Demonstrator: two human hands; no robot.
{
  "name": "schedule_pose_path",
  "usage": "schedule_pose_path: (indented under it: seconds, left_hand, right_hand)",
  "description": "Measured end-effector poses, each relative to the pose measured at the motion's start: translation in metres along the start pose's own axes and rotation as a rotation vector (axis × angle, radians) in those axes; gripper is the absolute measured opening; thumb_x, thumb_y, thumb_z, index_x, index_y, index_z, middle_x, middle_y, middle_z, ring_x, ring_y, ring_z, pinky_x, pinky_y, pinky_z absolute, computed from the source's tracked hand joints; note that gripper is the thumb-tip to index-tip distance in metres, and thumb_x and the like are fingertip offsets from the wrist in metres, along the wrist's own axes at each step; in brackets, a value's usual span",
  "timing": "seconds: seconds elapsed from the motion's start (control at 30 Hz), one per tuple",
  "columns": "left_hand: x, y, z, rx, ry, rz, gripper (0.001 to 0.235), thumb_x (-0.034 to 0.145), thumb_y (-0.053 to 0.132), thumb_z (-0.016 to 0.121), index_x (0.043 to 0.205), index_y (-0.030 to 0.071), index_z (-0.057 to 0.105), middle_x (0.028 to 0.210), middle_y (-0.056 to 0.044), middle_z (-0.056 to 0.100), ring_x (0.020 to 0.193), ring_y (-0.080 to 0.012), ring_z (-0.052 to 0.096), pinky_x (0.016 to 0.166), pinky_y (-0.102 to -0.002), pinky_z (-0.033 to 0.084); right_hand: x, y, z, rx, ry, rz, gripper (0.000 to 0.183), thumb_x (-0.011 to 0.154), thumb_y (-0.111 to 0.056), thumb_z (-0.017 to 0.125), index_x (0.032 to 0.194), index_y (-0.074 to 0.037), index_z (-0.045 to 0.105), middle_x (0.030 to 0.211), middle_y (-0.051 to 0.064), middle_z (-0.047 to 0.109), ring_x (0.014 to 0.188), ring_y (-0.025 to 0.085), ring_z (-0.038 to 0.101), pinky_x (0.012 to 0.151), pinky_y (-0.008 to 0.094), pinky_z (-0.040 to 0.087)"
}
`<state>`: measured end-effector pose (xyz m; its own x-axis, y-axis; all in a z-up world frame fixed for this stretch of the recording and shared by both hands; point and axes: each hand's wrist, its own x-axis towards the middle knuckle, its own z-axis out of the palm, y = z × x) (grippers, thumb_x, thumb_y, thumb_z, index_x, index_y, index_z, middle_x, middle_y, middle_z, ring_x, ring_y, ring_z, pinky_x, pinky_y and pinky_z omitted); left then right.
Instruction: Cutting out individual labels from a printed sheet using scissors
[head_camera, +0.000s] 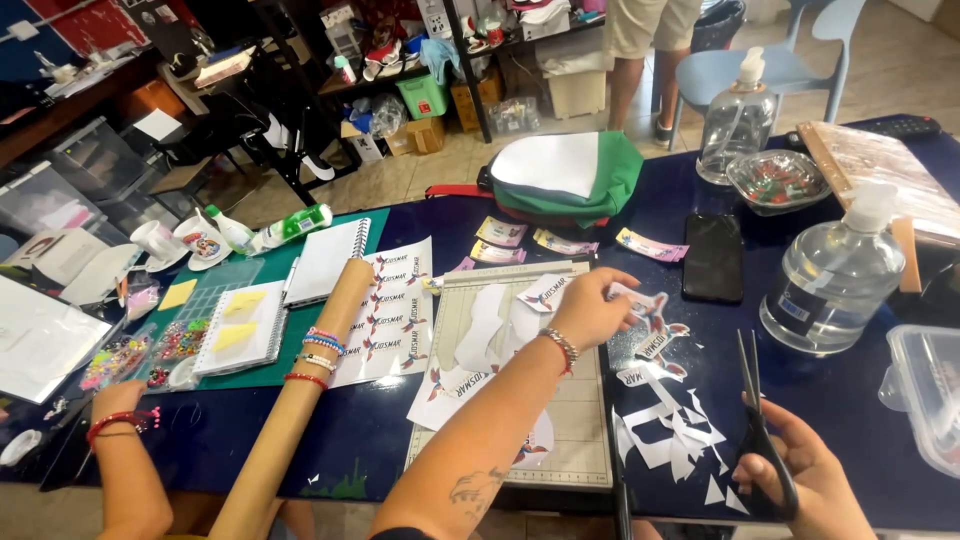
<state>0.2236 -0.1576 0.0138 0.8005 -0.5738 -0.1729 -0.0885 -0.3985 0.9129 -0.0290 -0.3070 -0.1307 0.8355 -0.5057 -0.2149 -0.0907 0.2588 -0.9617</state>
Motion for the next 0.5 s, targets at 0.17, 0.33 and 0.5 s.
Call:
schedule_pose_path:
  seconds: [0.17, 0.33, 0.5]
  left_hand:
    - [0.014, 0.002, 0.016, -0.025, -0.034, -0.096, 0.053, 0.097, 0.014, 0.062, 0.147, 0.008, 0.044, 0.12, -0.015, 0.065, 0.082, -0.0197, 0.074, 0.068, -0.028, 0.062]
    - [0.034, -0.026, -0.039, 0.33, 0.215, 0.266, 0.044, 0.094, 0.021, 0.059, 0.136, 0.008, 0.061, 0.13, -0.011, 0.072, 0.119, -0.027, 0.069, 0.105, -0.041, 0.05]
    - [0.025, -0.053, -0.067, 0.97, 0.123, 0.108, 0.033, 0.083, 0.039, 0.07, 0.107, 0.017, 0.072, 0.117, -0.012, 0.074, 0.108, -0.0379, 0.068, 0.088, -0.049, 0.054]
  right_hand:
    - [0.0, 0.004, -0.003, -0.024, -0.004, -0.029, 0.077, 0.083, -0.005, 0.069, 0.157, -0.007, 0.052, 0.07, 0.031, 0.064, 0.065, 0.039, 0.061, 0.073, 0.046, 0.05]
    - [-0.006, -0.006, 0.004, -0.002, -0.004, 0.0, 0.077, 0.084, -0.002, 0.069, 0.159, -0.007, 0.052, 0.072, 0.032, 0.063, 0.067, 0.041, 0.06, 0.074, 0.047, 0.048]
    - [0.0, 0.006, 0.009, 0.028, 0.119, 0.0, 0.067, 0.086, 0.016, 0.067, 0.152, 0.004, 0.058, 0.093, 0.04, 0.067, 0.071, 0.048, 0.059, 0.076, 0.051, 0.048]
